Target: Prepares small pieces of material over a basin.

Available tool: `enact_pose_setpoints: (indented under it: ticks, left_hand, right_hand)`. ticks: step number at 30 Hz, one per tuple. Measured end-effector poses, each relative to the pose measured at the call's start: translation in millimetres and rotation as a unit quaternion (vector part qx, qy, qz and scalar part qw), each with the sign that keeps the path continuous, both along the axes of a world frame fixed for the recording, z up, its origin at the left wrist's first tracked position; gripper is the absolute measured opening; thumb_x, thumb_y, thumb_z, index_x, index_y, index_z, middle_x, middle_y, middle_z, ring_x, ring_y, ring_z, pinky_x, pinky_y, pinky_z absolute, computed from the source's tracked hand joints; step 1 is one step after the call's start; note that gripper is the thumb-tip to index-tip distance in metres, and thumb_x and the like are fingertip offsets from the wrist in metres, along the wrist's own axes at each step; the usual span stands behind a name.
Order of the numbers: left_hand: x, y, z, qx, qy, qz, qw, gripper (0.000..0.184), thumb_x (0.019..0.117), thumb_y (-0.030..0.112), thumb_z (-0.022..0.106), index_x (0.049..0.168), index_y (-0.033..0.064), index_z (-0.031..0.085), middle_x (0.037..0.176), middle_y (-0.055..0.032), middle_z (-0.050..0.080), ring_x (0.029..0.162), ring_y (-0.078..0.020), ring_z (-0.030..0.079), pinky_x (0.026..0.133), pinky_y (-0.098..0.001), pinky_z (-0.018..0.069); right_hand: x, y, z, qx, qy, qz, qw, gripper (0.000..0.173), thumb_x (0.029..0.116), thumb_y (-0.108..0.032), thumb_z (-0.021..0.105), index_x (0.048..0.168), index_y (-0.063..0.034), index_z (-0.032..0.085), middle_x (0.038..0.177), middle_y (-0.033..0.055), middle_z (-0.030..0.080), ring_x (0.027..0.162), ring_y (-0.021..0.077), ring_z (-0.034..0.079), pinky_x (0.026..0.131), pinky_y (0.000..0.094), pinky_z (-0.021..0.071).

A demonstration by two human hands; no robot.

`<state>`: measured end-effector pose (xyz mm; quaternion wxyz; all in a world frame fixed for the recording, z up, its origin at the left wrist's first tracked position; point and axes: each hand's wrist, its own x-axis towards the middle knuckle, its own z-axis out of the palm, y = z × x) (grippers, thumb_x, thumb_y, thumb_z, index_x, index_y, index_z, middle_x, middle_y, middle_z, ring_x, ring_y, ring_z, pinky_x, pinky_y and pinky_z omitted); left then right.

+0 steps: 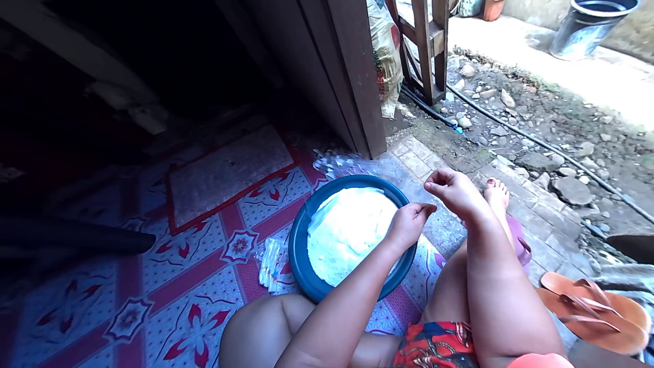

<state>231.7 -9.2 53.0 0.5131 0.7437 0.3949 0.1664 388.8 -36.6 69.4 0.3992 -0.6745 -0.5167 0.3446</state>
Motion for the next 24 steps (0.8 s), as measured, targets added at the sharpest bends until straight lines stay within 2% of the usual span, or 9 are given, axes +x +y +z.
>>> enact_pose_setpoints:
  ticks: [6, 14, 19, 21, 24]
  left_hand:
    - [0.3, -6.0, -2.1, -0.014, 0.004, -0.019, 1.0, 0.029, 0.107, 0.024, 0.053, 0.116, 0.0066, 0.075, 0.113, -0.0072, 0.073, 0.107, -0.0098, 0.066, 0.099, -0.0319, 0.0499]
    - [-2.5, -9.9, -6.1, -0.019, 0.02, -0.034, 0.999, 0.031, 0.1076, 0.027, 0.052, 0.116, 0.0073, 0.074, 0.109, -0.0054, 0.073, 0.1, -0.0079, 0.066, 0.093, -0.0303, 0.0501]
    - [-4.0, -12.1, -4.8, -0.03, 0.021, -0.037, 0.999, 0.032, 0.1081, 0.025, 0.051, 0.122, 0.006, 0.072, 0.119, -0.008, 0.072, 0.11, -0.0102, 0.065, 0.1, -0.03, 0.0483]
    - [-4.6, -12.0, -5.4, -0.022, 0.009, -0.027, 0.999, 0.026, 0.1036, 0.024, 0.06, 0.115, 0.0079, 0.076, 0.118, -0.0076, 0.072, 0.113, -0.0108, 0.064, 0.101, -0.0298, 0.0482]
    - [-3.0, -10.2, -6.9, -0.027, 0.007, 0.001, 1.0, 0.019, 0.0916, 0.029, 0.077, 0.097, 0.0107, 0.08, 0.103, -0.0035, 0.071, 0.1, -0.009, 0.064, 0.092, -0.0295, 0.0506]
  right_hand:
    - [4.1, -2.7, 1.1, 0.032, 0.049, -0.073, 0.996, 0.012, 0.1012, -0.021, 0.065, 0.098, -0.0098, 0.066, 0.079, 0.0001, 0.062, 0.066, 0.0088, 0.054, 0.064, 0.0302, 0.0458]
    - [0.9, -2.6, 4.0, 0.136, 0.154, -0.139, 0.969, 0.004, 0.0997, -0.011, 0.063, 0.097, -0.0078, 0.062, 0.082, -0.0013, 0.061, 0.073, 0.0047, 0.059, 0.071, 0.0243, 0.0519]
    - [3.8, -5.0, 4.2, 0.155, 0.16, -0.145, 0.964, 0.005, 0.1, -0.013, 0.063, 0.1, -0.0083, 0.062, 0.084, -0.0015, 0.062, 0.073, 0.0043, 0.06, 0.072, 0.0242, 0.0535]
    - [4.6, -6.7, 5.0, 0.168, 0.154, -0.147, 0.962, 0.005, 0.0997, -0.012, 0.063, 0.1, -0.0078, 0.062, 0.084, -0.002, 0.062, 0.073, 0.0032, 0.06, 0.071, 0.0223, 0.0531]
    - [4.8, -9.6, 6.8, 0.194, 0.146, -0.146, 0.959, 0.004, 0.0981, -0.012, 0.065, 0.099, -0.0087, 0.063, 0.084, -0.0032, 0.063, 0.073, 0.0023, 0.06, 0.072, 0.0214, 0.0531]
